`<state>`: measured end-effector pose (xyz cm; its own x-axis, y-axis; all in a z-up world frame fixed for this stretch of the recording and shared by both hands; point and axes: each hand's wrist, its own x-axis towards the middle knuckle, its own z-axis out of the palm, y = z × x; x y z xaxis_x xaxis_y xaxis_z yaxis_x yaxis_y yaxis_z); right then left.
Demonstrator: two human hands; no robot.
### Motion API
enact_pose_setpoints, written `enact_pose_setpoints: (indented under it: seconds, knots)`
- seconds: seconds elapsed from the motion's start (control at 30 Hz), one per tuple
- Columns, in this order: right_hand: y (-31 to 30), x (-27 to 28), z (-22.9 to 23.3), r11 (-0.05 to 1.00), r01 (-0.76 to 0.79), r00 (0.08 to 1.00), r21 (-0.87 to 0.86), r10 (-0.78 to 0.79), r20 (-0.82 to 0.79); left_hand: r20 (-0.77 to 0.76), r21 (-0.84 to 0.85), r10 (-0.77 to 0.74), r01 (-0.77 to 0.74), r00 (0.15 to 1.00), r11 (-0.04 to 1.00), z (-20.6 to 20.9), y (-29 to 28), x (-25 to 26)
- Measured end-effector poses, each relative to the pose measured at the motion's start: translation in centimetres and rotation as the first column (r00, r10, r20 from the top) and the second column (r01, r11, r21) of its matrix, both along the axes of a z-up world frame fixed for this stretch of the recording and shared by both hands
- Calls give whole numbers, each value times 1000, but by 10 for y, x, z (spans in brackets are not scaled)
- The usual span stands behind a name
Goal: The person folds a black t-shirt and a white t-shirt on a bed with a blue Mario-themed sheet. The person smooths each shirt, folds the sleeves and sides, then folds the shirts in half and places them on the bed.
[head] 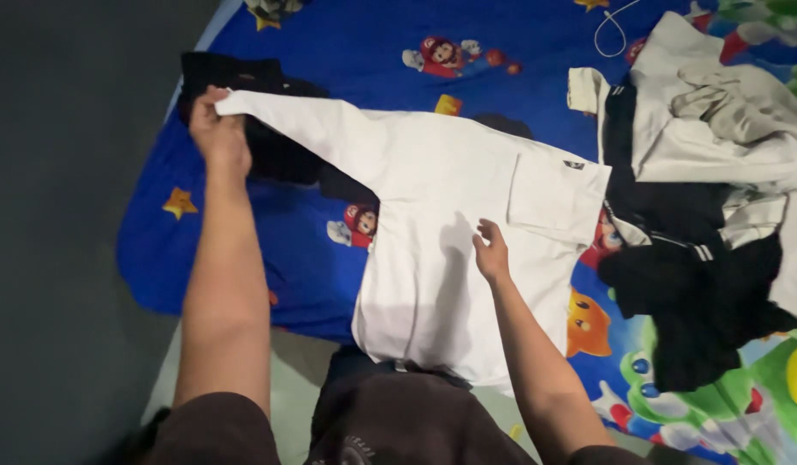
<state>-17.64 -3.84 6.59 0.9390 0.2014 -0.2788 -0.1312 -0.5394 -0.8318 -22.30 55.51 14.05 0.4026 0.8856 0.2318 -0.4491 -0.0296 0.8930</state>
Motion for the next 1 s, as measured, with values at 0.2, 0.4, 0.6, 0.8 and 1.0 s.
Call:
enact_pose_setpoints:
  seconds: [0.2, 0.4, 0.6, 0.8, 1.0]
  knots:
    - [137, 37, 68, 895, -67, 982, 441, 137, -129, 11, -183, -367, 363, 930, 914, 98, -77, 49]
    - [247, 64, 150, 604, 75, 933, 793, 238, -270, -145, -42, -729, 732, 669, 680, 61, -156, 87]
    - [230, 110, 65, 558, 313, 920, 769, 24, -392, -162, 23, -860, 873, 485, 488, 53, -226, 95]
    - [151, 122, 64, 692, 482, 855, 537, -238, -461, -359, 207, -336, 425, 871, 881, 9, -185, 112]
    - [64, 139, 30, 723, 567, 815, 396, -421, -397, -900, 177, -227, 790, 371, 587, -88, -176, 149]
